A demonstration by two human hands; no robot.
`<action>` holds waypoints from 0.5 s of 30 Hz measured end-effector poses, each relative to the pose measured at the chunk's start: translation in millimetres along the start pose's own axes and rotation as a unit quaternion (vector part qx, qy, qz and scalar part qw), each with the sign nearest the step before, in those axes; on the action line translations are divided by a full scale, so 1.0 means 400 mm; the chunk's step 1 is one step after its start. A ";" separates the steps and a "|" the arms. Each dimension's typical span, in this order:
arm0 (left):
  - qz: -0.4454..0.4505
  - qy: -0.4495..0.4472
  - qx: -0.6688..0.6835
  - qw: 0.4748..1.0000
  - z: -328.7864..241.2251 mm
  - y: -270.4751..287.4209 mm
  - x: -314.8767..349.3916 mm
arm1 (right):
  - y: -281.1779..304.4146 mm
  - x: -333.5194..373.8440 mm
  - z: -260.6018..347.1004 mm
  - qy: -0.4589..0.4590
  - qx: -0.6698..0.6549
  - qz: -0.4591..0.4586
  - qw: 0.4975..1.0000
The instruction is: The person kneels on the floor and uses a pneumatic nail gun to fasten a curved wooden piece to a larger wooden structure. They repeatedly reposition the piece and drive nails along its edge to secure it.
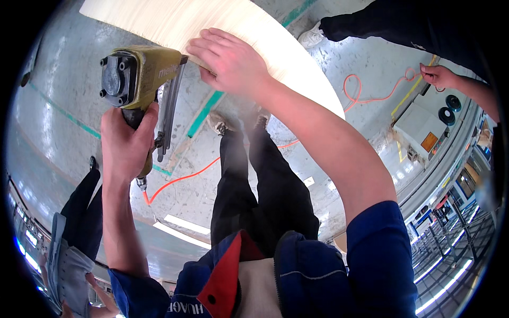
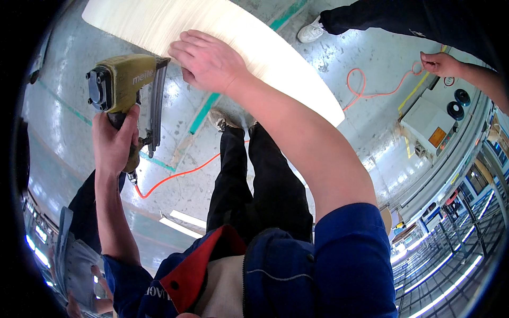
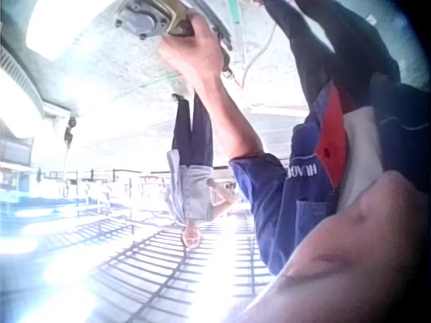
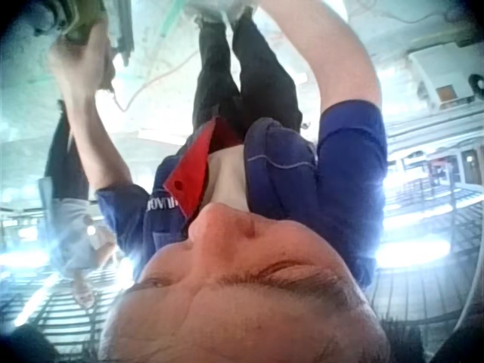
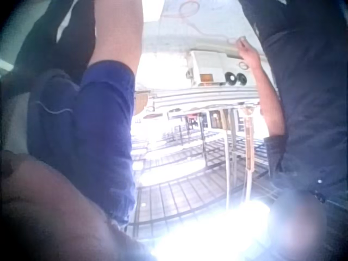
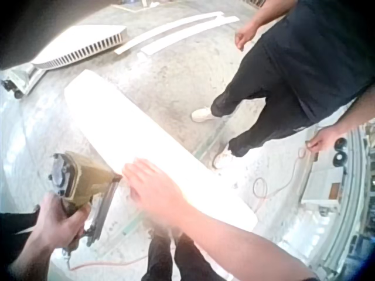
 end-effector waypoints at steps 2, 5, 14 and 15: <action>0.003 -0.004 -0.021 1.000 -0.005 0.004 -0.001 | 0.001 0.004 0.000 0.038 0.005 -0.031 0.999; -0.033 -0.036 -0.024 0.999 -0.012 0.005 -0.010 | -0.009 0.014 -0.016 0.045 0.013 -0.027 0.999; -0.049 -0.080 -0.050 0.994 -0.027 0.013 -0.026 | 0.003 -0.029 0.000 0.072 0.007 0.008 0.997; -0.051 -0.082 -0.042 0.994 -0.018 0.016 -0.030 | -0.008 -0.034 -0.003 0.044 0.016 0.040 0.998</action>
Point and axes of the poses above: each hand's wrist, its own x-axis away from the middle knuckle, its own y-axis out of the back of the hand, z = x × y, the point moved 4 cm from there along -x, towards the middle knuckle, and after that the axes turned 11 degrees about -x, right-handed, at the moved point
